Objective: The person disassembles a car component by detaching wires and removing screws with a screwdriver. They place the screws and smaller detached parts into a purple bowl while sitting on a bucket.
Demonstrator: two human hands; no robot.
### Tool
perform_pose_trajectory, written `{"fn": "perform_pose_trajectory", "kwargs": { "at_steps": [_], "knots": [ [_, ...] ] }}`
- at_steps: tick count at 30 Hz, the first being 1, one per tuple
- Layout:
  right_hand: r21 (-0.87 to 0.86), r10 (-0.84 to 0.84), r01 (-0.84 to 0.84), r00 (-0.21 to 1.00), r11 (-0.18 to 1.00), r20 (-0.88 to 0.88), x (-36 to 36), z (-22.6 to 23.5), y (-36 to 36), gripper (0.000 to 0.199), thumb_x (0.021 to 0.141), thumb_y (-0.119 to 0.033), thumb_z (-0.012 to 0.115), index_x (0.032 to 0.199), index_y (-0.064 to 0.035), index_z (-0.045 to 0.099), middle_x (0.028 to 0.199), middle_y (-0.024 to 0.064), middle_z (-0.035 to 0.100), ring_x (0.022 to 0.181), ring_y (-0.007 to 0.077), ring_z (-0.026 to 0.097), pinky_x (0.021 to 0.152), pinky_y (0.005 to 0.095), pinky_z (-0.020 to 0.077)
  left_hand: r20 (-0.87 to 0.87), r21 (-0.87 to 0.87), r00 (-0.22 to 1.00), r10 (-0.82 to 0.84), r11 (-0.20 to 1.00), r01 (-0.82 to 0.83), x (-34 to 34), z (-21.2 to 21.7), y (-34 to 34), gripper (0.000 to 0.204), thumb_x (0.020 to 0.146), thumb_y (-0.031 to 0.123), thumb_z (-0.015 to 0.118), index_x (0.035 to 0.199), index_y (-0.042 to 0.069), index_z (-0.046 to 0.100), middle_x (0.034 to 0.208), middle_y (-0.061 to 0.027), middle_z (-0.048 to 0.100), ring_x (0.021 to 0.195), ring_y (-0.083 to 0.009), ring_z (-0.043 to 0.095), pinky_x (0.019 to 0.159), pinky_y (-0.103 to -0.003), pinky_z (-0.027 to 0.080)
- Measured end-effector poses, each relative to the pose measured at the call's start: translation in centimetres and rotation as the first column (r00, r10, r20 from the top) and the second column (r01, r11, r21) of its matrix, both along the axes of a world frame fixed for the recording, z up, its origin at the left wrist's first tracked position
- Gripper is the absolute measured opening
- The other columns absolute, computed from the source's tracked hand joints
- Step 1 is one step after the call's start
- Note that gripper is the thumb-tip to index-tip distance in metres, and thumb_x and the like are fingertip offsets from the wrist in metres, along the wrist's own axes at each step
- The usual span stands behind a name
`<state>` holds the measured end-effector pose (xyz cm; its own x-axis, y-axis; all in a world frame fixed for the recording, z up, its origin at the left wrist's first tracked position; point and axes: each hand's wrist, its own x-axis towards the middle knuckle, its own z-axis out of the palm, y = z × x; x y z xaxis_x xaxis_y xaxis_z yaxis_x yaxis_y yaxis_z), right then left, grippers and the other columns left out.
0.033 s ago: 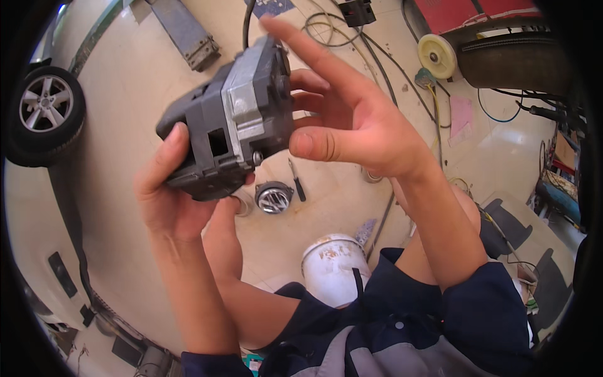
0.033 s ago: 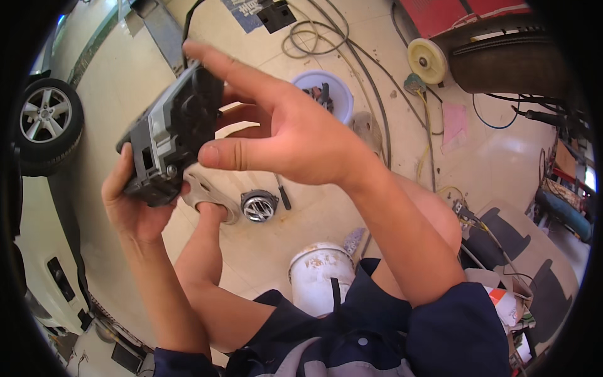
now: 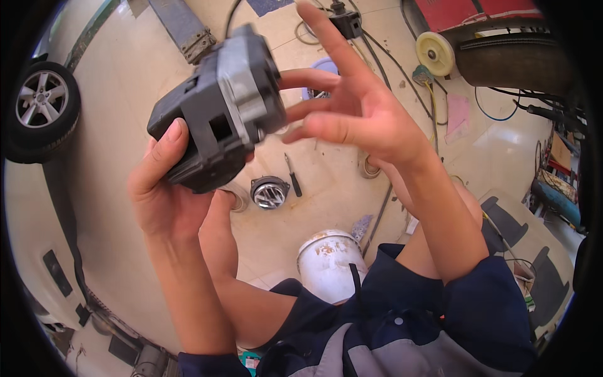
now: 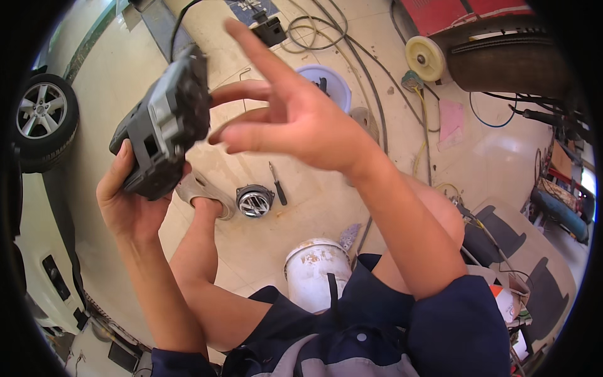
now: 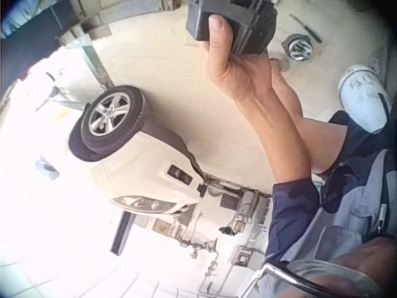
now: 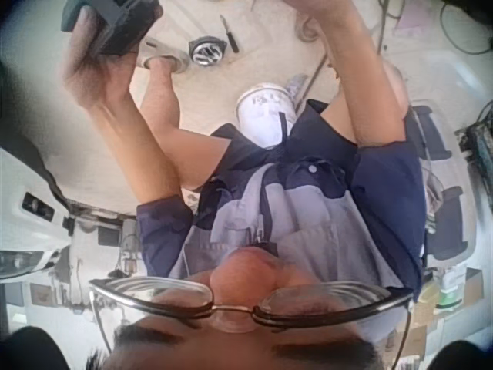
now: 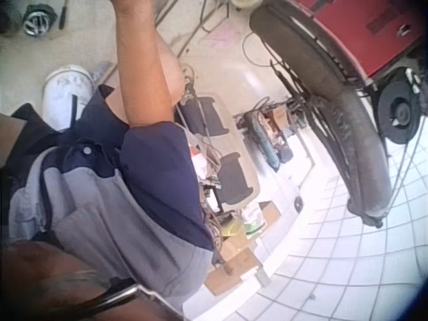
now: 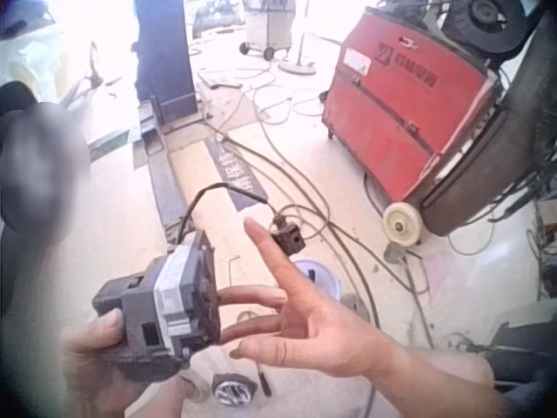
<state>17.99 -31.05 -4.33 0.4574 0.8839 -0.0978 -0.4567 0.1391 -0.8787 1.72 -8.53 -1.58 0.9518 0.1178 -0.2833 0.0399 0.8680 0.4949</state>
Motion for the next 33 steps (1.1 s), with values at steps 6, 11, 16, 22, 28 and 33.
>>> {"fn": "perform_pose_trajectory", "kwargs": {
  "at_steps": [6, 11, 16, 22, 28, 33],
  "knots": [
    [-0.885, 0.444, -0.302, 0.887, 0.354, -0.125, -8.9, -18.6, -3.3, 0.034, 0.093, -0.025, 0.07, 0.115, -0.0013, 0.06, 0.097, 0.0143, 0.071, 0.078, 0.0206, 0.072, 0.052, 0.0394, 0.0574, -0.14, -0.042, 0.937, 0.32, 0.944, -0.328, -2.3, 0.3, 0.8, 0.046, 0.103, 0.016, 0.059, 0.14, -0.009, 0.048, 0.139, -0.0335, 0.053, 0.131, -0.0458, 0.054, 0.109, -0.052, 0.053],
    [-0.996, 0.449, 0.08, 0.889, 0.049, 0.094, -19.0, -34.4, -4.4, 0.039, 0.093, -0.035, 0.07, 0.11, 0.0006, 0.069, 0.111, 0.0248, 0.072, 0.107, 0.0362, 0.071, 0.086, 0.047, 0.058, -0.295, -0.071, 0.846, 0.444, 0.873, -0.482, -4.2, -0.1, 1.6, 0.044, 0.102, 0.014, 0.058, 0.138, -0.009, 0.05, 0.142, -0.0313, 0.052, 0.131, -0.0447, 0.053, 0.111, -0.052, 0.052],
    [-0.998, 0.524, -0.023, 0.85, -0.063, -0.053, -20.7, -40.2, -2.4, 0.04, 0.096, -0.04, 0.062, 0.116, -0.0065, 0.072, 0.121, 0.0159, 0.072, 0.11, 0.0369, 0.071, 0.092, 0.0508, 0.057, -0.396, -0.076, 0.777, 0.489, 0.826, -0.558, -5.6, -0.8, 1.6, 0.066, 0.095, 0.017, 0.059, 0.152, -0.006, 0.037, 0.149, -0.0255, 0.047, 0.132, -0.0381, 0.054, 0.104, -0.049, 0.054],
    [-0.986, 0.611, -0.002, 0.785, 0.164, 0.1, -14.7, -33.6, -3.7, 0.047, 0.096, -0.033, 0.056, 0.129, -0.0012, 0.059, 0.126, 0.0236, 0.066, 0.111, 0.0392, 0.068, 0.094, 0.0498, 0.0553, -0.247, -0.193, 0.884, 0.397, 0.874, -0.446, -4.7, -1.1, 0.4, 0.079, 0.081, 0.028, 0.066, 0.153, 0.002, 0.043, 0.142, -0.0233, 0.055, 0.112, -0.0301, 0.06, 0.079, -0.034, 0.05],
    [-0.631, 0.023, 0.258, 0.915, 0.732, 0.402, -1.9, -16.1, -1.4, 0.03, 0.106, -0.026, 0.057, 0.126, -0.004, 0.061, 0.087, 0.0028, 0.06, 0.062, 0.0135, 0.058, 0.055, 0.0295, 0.0476, 0.242, -0.361, 0.94, 0.242, 0.921, -0.145, -3.1, 1.0, -1.5, 0.091, 0.079, 0.04, 0.086, 0.149, 0.002, 0.043, 0.137, -0.0118, 0.046, 0.101, -0.0187, 0.05, 0.066, -0.026, 0.048],
    [-0.266, -0.249, 0.404, 0.848, 0.875, 0.468, 5.4, 2.5, -4.3, 0.037, 0.104, -0.019, 0.063, 0.139, -0.0071, 0.059, 0.087, -0.0047, 0.055, 0.062, 0.0017, 0.044, 0.052, 0.0191, 0.0363, 0.492, -0.356, 0.847, 0.201, 0.934, -0.015, -1.3, 1.7, -2.0, 0.073, 0.088, 0.033, 0.079, 0.142, -0.001, 0.045, 0.127, -0.013, 0.049, 0.09, -0.0243, 0.055, 0.054, -0.031, 0.053]
  ]
}}
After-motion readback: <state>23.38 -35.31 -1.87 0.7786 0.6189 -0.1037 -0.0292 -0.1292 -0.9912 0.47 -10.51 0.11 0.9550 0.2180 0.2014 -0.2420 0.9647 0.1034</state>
